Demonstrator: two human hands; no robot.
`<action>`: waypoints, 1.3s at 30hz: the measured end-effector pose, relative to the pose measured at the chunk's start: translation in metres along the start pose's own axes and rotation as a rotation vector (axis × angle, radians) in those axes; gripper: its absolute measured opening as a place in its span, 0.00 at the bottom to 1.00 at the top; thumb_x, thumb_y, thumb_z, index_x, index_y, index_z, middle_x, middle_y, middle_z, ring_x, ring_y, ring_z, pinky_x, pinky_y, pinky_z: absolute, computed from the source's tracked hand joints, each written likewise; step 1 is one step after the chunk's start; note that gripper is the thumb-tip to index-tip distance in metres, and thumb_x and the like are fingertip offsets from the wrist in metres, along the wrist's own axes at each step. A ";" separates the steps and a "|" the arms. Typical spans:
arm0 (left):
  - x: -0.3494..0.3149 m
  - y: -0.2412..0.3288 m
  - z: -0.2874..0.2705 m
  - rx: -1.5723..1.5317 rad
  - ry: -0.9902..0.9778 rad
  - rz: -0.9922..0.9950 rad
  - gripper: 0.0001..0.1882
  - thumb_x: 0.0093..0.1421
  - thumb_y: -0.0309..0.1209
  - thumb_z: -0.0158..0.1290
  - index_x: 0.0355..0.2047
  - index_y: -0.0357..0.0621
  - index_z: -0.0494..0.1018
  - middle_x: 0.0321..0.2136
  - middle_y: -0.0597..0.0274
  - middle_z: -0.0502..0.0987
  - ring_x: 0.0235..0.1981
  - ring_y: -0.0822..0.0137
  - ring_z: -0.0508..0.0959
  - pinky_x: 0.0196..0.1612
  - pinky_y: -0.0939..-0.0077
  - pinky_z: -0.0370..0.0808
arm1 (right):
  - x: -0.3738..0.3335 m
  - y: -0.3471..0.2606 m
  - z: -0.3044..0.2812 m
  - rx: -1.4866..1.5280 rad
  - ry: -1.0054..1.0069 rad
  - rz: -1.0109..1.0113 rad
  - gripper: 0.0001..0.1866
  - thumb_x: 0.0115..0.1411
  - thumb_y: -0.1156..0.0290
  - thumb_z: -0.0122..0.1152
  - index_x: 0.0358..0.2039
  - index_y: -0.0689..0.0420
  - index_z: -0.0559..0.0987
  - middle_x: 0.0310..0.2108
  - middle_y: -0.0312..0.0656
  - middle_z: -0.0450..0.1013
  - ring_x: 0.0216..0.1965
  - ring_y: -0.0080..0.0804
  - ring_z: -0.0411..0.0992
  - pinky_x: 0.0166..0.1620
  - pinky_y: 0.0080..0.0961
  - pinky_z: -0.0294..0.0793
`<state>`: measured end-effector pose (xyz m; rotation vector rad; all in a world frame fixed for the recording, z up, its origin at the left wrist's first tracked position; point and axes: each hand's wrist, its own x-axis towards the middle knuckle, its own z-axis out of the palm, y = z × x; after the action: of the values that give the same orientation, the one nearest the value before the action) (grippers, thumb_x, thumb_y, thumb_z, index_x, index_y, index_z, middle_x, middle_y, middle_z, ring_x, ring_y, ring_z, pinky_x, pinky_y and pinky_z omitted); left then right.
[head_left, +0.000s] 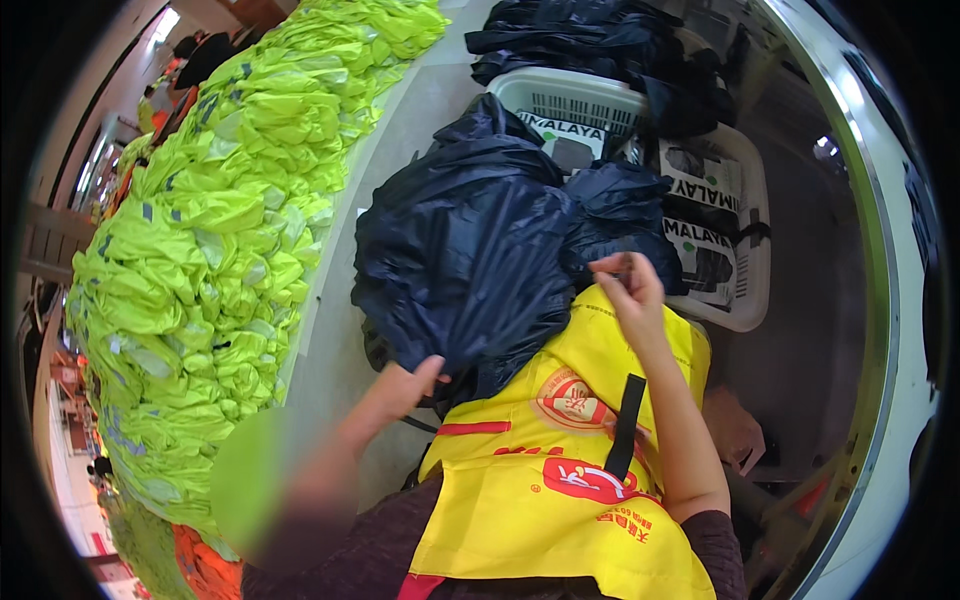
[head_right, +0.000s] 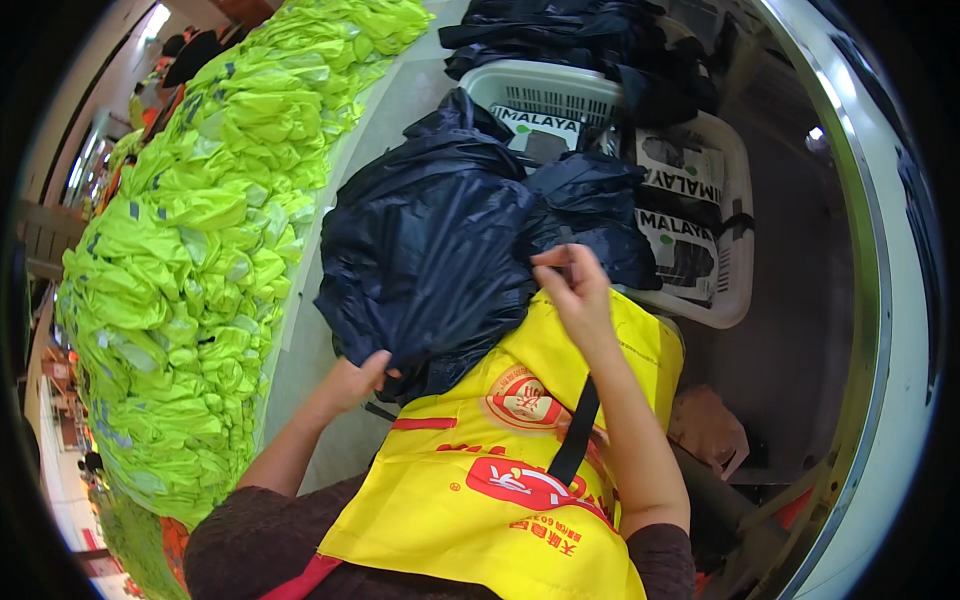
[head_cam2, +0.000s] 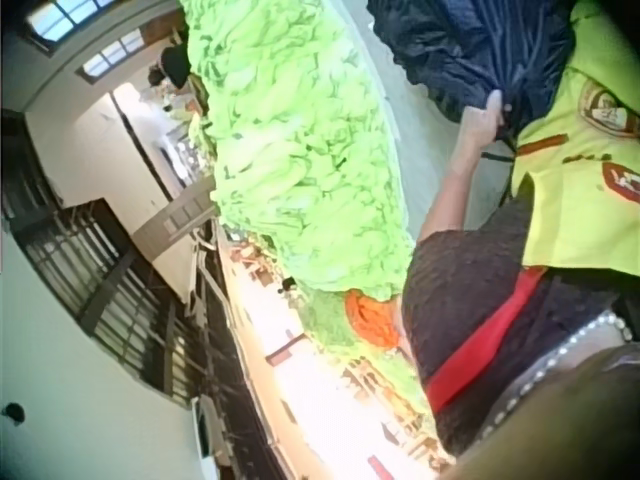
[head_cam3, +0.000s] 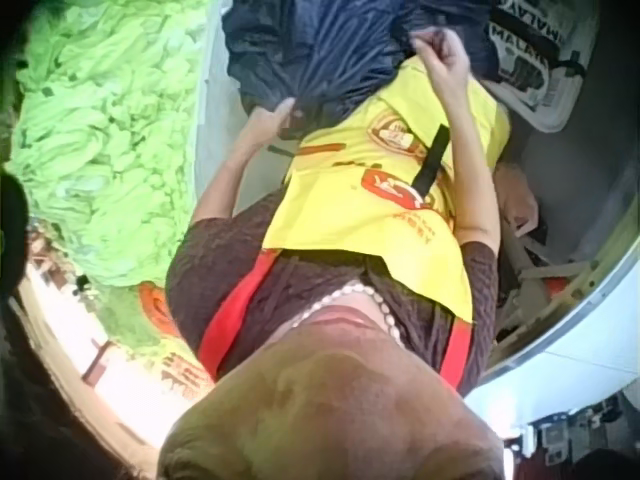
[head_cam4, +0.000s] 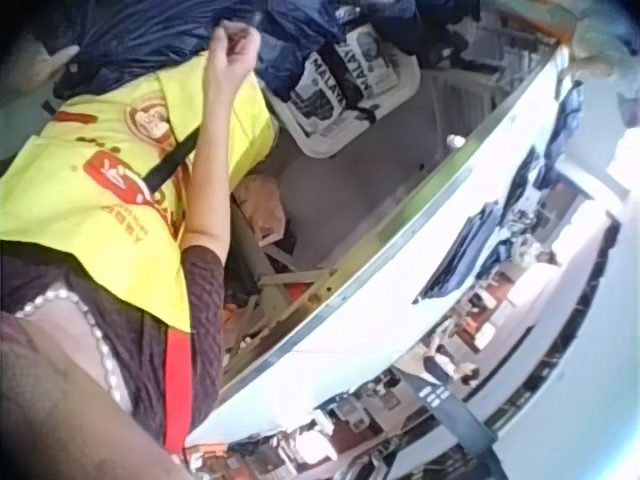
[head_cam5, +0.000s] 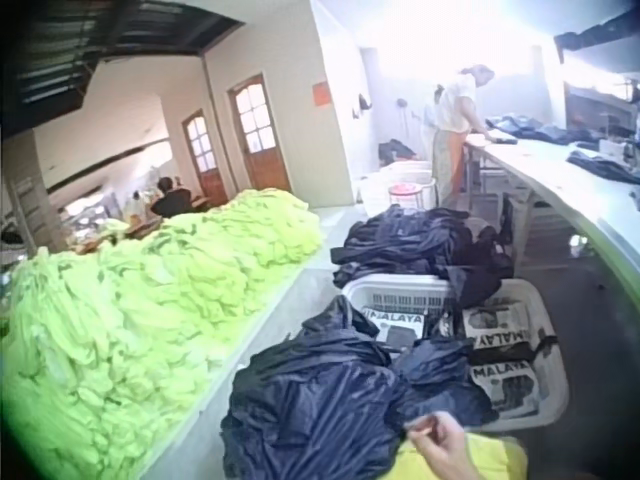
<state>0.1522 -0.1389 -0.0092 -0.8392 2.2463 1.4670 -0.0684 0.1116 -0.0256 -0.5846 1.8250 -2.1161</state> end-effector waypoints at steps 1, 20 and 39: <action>-0.010 0.021 0.014 -0.039 -0.011 0.032 0.21 0.59 0.44 0.46 0.25 0.37 0.74 0.20 0.63 0.75 0.21 0.72 0.71 0.28 0.77 0.68 | 0.003 -0.004 0.019 0.026 -0.088 0.050 0.09 0.55 0.79 0.57 0.36 0.61 0.71 0.32 0.36 0.72 0.29 0.14 0.66 0.30 0.10 0.64; 0.174 0.033 -0.094 -0.448 0.875 0.397 0.11 0.47 0.29 0.62 0.28 0.37 0.74 0.21 0.67 0.74 0.22 0.77 0.70 0.27 0.83 0.67 | -0.042 0.060 0.073 -0.300 -0.564 0.078 0.08 0.58 0.75 0.51 0.38 0.60 0.72 0.36 0.43 0.75 0.37 0.34 0.74 0.41 0.23 0.71; 0.068 0.074 0.090 -0.356 -0.325 0.598 0.10 0.49 0.21 0.55 0.34 0.38 0.72 0.28 0.66 0.75 0.30 0.74 0.74 0.35 0.79 0.71 | -0.028 -0.005 0.053 -0.655 -0.074 -0.401 0.19 0.44 0.67 0.68 0.36 0.60 0.75 0.40 0.49 0.73 0.33 0.42 0.75 0.33 0.27 0.76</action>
<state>0.0493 -0.0551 -0.0321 0.0304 2.1017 2.1253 -0.0180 0.0793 -0.0176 -1.2483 2.5231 -1.6199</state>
